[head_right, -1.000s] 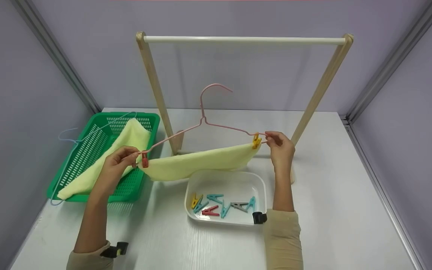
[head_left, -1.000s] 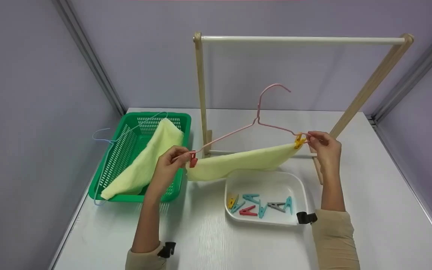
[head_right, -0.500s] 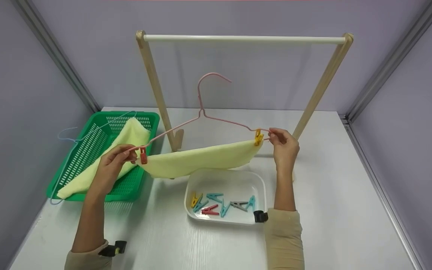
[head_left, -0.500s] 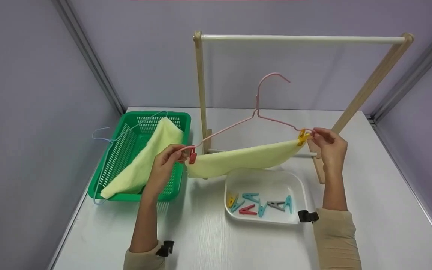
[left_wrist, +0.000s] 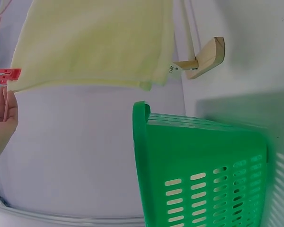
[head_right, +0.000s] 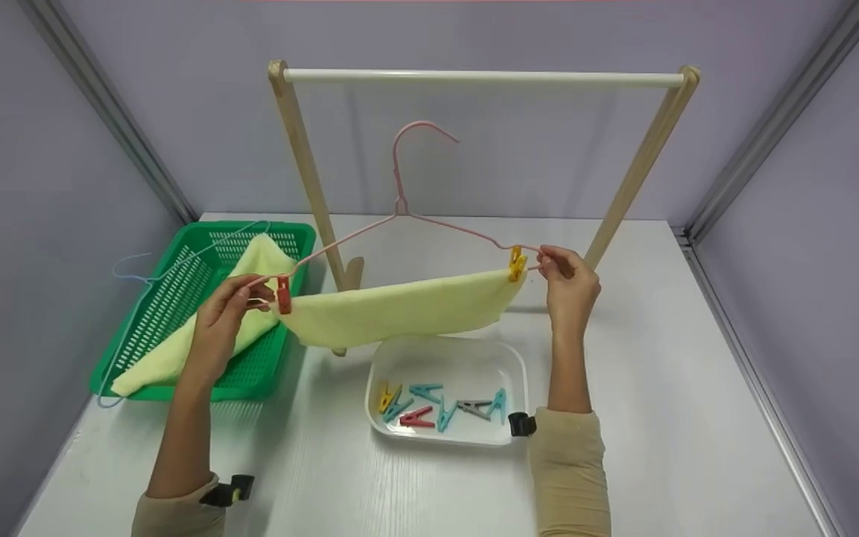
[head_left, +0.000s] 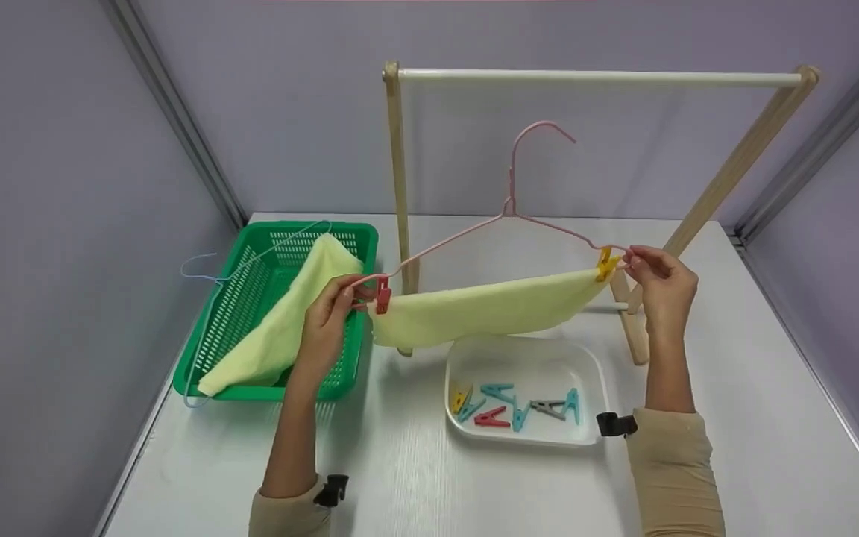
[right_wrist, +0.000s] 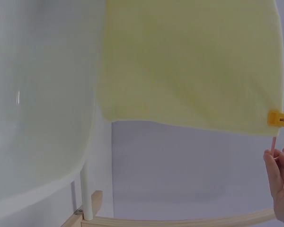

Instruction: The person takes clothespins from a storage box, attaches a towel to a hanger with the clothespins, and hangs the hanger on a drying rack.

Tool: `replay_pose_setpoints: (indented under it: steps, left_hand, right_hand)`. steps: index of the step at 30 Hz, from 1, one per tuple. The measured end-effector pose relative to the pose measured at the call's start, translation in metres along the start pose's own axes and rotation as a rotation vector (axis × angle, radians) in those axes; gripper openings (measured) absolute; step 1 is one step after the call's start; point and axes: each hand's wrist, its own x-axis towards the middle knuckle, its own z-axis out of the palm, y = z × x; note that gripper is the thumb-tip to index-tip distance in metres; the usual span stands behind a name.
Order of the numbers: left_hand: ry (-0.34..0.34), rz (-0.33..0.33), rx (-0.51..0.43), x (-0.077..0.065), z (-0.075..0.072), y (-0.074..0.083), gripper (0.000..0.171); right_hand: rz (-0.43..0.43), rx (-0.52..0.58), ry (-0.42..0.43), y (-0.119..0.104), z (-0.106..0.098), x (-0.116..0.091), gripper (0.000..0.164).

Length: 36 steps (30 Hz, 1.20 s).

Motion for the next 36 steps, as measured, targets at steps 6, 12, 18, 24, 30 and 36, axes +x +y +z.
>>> replay_pose_setpoints:
  steps: [6, 12, 18, 24, 30, 36]
  left_hand:
    - [0.026, 0.01, -0.007, 0.005, -0.001, 0.004, 0.031]
    - [0.057, 0.074, -0.049, 0.012, -0.001, 0.009, 0.025]
    - [0.074, 0.133, -0.031, 0.021, -0.001, 0.014, 0.024]
    - [0.078, 0.171, 0.001, 0.028, 0.001, 0.019, 0.023]
    - [0.081, 0.196, 0.005, 0.036, 0.0, 0.023, 0.023]
    - [0.09, 0.181, -0.036, 0.043, -0.003, 0.024, 0.023]
  right_hand:
    - [-0.017, -0.009, -0.011, -0.016, 0.006, 0.002, 0.015]
    - [-0.064, -0.035, -0.003, -0.021, 0.01, 0.014, 0.017]
    - [-0.125, -0.012, 0.014, -0.023, 0.016, 0.025, 0.014]
    - [-0.149, -0.016, 0.018, -0.042, 0.023, 0.024, 0.011]
    - [-0.16, -0.049, 0.028, -0.051, 0.027, 0.028, 0.011]
    - [-0.173, -0.086, 0.022, -0.04, 0.028, 0.044, 0.014]
